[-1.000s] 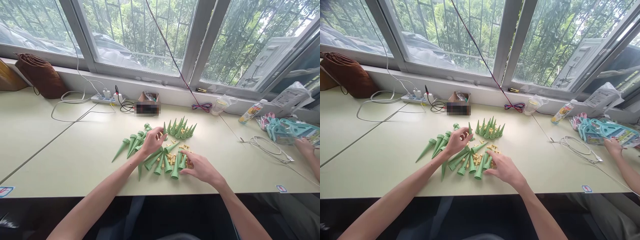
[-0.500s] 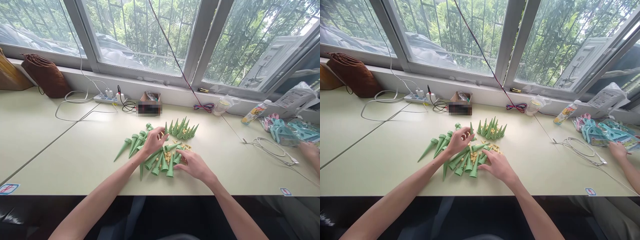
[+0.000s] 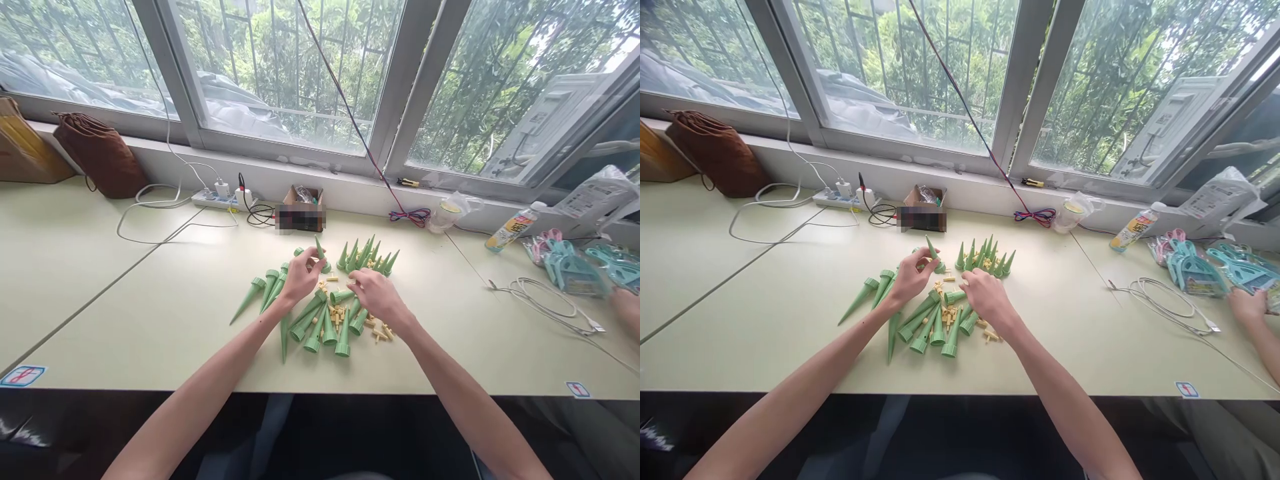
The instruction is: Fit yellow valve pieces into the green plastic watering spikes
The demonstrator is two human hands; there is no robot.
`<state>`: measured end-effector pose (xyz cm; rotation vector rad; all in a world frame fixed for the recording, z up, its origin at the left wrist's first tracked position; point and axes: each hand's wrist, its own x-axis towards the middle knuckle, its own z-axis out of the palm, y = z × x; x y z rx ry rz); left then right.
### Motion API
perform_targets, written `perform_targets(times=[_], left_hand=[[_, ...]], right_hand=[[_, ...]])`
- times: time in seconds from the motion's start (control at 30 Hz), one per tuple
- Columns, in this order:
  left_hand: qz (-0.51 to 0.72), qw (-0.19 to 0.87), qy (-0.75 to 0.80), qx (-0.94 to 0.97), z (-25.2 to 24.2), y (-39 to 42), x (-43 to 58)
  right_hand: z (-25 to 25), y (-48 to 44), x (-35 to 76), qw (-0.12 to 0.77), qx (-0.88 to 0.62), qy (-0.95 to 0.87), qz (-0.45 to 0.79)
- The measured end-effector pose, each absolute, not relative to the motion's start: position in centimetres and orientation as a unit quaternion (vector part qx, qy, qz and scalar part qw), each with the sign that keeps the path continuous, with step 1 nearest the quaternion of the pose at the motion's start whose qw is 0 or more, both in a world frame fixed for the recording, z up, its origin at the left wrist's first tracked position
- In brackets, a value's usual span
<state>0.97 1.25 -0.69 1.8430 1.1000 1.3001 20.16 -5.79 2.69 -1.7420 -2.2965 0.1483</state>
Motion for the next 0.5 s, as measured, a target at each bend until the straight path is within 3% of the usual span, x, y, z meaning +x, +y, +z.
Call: perform_targets(times=[0.17,0.5], left_hand=[[0.493,0.361,0.405,0.68,-0.8,1.4,0.9],[0.499,0.395,0.376,0.673,-0.3,0.9,0.8]], right_hand=[[2.3,-2.8,18.7,-0.002,-0.609,-0.793,0.021],[1.9,-2.0,18.1,-0.047,-0.61,-0.79,0.018]])
